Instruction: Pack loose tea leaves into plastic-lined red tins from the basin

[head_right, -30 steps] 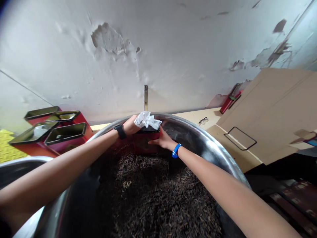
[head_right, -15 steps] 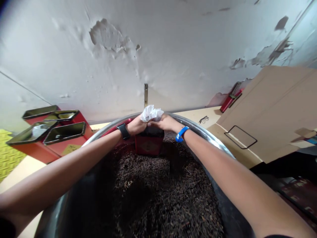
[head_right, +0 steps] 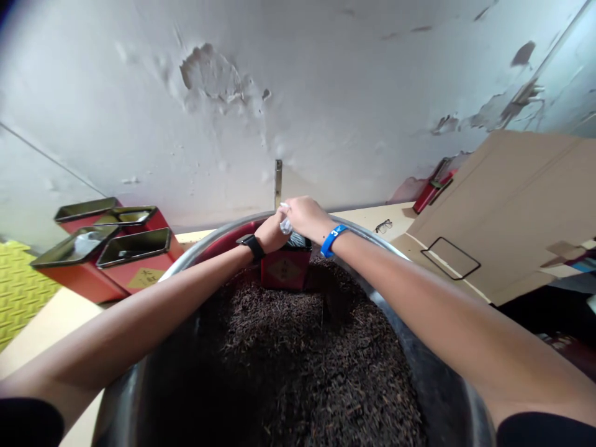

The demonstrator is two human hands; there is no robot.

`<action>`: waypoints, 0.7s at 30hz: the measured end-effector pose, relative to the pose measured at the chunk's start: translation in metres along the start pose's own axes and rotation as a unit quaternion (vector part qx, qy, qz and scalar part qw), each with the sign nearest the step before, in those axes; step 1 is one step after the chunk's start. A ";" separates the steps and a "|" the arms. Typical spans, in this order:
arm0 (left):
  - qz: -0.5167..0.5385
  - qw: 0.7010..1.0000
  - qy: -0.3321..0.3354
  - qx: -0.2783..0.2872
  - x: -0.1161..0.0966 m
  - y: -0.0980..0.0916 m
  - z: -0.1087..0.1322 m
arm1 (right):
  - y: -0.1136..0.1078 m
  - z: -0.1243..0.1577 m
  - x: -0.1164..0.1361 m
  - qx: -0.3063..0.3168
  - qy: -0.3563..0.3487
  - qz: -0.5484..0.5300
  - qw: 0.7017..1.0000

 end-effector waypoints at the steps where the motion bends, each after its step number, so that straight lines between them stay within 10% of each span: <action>1: 0.021 1.000 -0.021 0.006 0.005 0.001 0.000 | 0.001 0.003 0.001 0.003 -0.007 0.010 1.000; 9: 0.141 0.985 -0.033 0.097 0.015 -0.007 -0.001 | -0.001 0.007 -0.017 0.066 0.055 -0.023 0.996; 14: 0.111 0.980 0.066 -0.148 0.004 -0.087 0.012 | -0.002 -0.011 -0.025 0.117 0.114 -0.092 0.982; 21: -0.191 0.900 0.358 0.160 -0.042 -0.042 0.029 | 0.007 -0.026 -0.023 0.216 0.118 -0.160 0.956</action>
Point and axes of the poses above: each hand's wrist, its own z-axis away from the middle knuckle, its own y-axis out of the palm, x = y × z, the point moved 8 cm from there along -z, towards the middle knuckle, and after that the axes turned 2 degrees about y, right-handed, at the moved point
